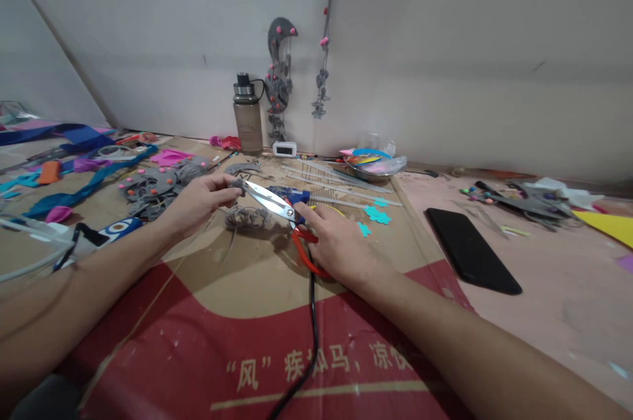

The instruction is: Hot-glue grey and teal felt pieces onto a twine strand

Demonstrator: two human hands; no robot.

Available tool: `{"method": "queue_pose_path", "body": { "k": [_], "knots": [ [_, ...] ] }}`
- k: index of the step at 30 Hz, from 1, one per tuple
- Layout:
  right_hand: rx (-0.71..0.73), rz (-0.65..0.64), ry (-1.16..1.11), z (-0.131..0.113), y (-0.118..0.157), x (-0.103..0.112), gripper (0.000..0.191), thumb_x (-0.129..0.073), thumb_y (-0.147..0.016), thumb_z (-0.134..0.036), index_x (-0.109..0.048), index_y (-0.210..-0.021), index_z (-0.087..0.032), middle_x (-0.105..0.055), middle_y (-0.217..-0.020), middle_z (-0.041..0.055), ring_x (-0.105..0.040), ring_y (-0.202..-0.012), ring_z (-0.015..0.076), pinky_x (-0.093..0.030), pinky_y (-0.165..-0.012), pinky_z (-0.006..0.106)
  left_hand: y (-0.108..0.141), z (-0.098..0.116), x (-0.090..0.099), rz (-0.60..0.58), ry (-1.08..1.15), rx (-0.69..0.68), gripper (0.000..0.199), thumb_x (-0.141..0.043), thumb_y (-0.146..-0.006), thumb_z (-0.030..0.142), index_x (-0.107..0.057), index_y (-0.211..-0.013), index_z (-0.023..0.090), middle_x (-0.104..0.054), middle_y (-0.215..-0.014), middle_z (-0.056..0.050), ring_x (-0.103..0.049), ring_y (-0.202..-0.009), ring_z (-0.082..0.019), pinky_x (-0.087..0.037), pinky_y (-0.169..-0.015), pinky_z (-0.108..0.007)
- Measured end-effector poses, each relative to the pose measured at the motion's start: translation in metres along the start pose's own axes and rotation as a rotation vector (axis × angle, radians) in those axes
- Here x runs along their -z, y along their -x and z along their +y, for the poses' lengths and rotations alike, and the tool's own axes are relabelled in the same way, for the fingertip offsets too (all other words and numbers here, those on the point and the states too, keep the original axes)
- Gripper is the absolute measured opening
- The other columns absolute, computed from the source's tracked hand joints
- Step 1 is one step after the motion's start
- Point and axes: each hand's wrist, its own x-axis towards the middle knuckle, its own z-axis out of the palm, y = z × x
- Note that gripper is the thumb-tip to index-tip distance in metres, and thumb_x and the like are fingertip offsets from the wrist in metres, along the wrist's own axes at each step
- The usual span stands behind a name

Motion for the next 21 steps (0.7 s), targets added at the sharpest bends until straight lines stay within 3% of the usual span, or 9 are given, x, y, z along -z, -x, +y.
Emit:
{"method": "queue_pose_path", "body": {
  "k": [8,21],
  "knots": [
    [-0.016,-0.013,0.002,-0.0004,-0.0005,0.0,0.048,-0.05,-0.08,-0.015,-0.049,-0.127,-0.024,-0.062,-0.097,0.0066,-0.06,-0.085,0.0204,-0.043,-0.069,0.028,0.0,-0.0004,0.0001,-0.009,-0.012,-0.002,0.02,-0.069,-0.069,0.035,-0.066,-0.077,0.016,-0.057,-0.068,0.002,-0.048,-0.061,-0.009,-0.038,-0.062,-0.026],
    [0.022,-0.013,0.054,-0.0035,-0.0003,0.0025,0.049,-0.049,-0.081,-0.016,-0.049,-0.129,-0.023,-0.062,-0.099,0.0077,-0.059,-0.085,0.0206,-0.041,-0.066,0.027,-0.0014,-0.0041,-0.0016,0.044,0.33,0.088,0.03,-0.075,-0.067,0.029,-0.067,-0.093,0.017,-0.062,-0.077,0.0,-0.054,-0.063,-0.009,-0.039,-0.059,-0.023]
  ]
}}
